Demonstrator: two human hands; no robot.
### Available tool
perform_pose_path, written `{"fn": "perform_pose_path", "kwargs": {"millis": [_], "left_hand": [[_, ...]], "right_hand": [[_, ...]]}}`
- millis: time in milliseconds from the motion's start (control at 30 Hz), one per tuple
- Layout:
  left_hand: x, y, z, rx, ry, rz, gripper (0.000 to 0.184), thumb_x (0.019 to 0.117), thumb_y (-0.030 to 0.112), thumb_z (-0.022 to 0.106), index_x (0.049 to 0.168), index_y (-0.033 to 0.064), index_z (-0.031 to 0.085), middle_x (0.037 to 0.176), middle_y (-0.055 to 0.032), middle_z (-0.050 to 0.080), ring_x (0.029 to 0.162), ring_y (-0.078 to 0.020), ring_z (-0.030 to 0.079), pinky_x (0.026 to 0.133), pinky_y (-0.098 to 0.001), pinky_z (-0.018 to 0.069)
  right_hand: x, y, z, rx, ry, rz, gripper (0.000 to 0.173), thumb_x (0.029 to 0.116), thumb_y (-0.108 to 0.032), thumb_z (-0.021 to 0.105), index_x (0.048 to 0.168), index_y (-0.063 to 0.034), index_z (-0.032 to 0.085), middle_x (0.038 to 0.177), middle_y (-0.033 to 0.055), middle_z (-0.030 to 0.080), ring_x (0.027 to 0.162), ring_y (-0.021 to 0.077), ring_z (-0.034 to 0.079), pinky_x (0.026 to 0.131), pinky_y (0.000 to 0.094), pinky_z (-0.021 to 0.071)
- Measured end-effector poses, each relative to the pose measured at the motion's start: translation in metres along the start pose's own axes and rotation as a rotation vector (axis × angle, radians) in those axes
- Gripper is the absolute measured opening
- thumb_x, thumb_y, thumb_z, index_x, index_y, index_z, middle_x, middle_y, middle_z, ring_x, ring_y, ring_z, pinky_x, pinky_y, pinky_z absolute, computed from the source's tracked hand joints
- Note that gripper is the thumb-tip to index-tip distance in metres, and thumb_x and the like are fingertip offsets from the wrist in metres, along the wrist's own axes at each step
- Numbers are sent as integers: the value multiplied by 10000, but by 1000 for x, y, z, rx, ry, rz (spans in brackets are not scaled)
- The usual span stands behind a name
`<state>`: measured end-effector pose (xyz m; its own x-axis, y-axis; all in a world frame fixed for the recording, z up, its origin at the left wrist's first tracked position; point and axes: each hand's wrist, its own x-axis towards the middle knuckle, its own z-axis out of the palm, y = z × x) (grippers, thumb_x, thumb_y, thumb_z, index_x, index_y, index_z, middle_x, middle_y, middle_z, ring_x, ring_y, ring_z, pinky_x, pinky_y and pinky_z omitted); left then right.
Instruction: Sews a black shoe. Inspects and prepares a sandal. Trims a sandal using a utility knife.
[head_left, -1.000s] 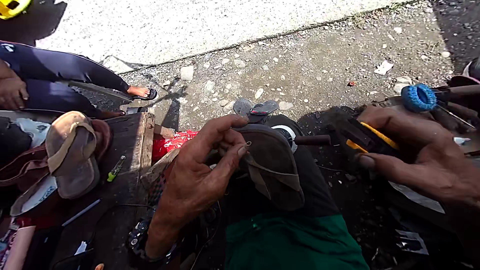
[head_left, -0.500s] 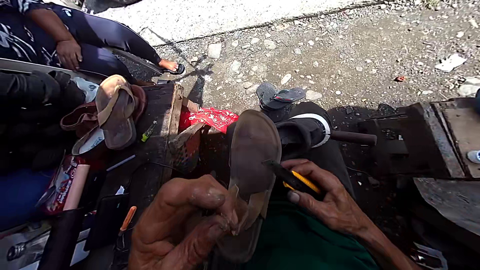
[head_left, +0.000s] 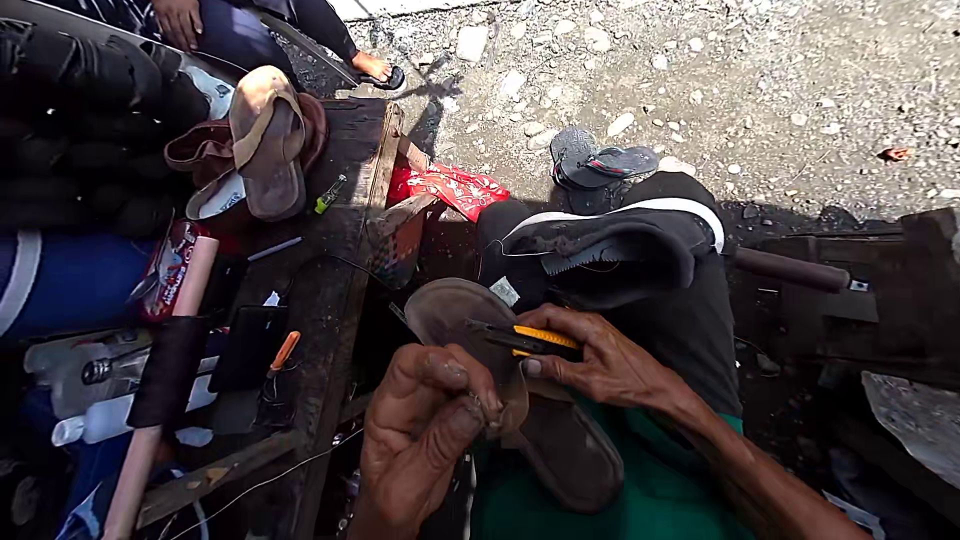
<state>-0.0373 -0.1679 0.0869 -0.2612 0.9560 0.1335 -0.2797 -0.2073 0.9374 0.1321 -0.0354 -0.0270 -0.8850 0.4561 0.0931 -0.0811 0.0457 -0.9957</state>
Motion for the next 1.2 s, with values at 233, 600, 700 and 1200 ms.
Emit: {"fn": "perform_pose_path", "kwargs": {"millis": [233, 600, 700, 1200], "left_hand": [[-24, -22, -16, 363, 23, -119, 278, 1004, 116, 648, 1278, 113, 608, 1000, -17, 703, 861, -88, 677, 779, -231, 577], [-7, -23, -48, 625, 91, -192, 297, 984, 63, 640, 1269, 16, 572, 969, -25, 726, 825, -122, 704, 769, -271, 606], [4, -19, -52, 578, 71, -196, 324, 979, 64, 658, 1292, 56, 575, 968, -32, 737, 824, -145, 724, 780, -289, 625], [11, -15, -53, 876, 72, -73, 416, 945, 114, 688, 1345, 86, 577, 913, 21, 749, 825, -77, 667, 750, -227, 518]], "right_hand": [[-19, -9, -20, -522, -151, 150, 346, 992, -439, 589, 1200, -171, 658, 854, 42, 689, 753, 220, 680, 631, 467, 528], [-40, -27, -39, -586, 29, 36, 392, 1037, -464, 540, 1264, -177, 679, 1044, 7, 732, 875, 110, 693, 698, 336, 562], [-38, -33, -36, -609, 47, -77, 367, 1049, -400, 531, 1292, -173, 686, 1002, 46, 702, 887, 148, 672, 711, 330, 544], [-17, -45, -18, -968, 161, -250, 333, 1006, -238, 531, 1284, -234, 714, 970, 96, 697, 810, 277, 643, 608, 397, 474]]}}
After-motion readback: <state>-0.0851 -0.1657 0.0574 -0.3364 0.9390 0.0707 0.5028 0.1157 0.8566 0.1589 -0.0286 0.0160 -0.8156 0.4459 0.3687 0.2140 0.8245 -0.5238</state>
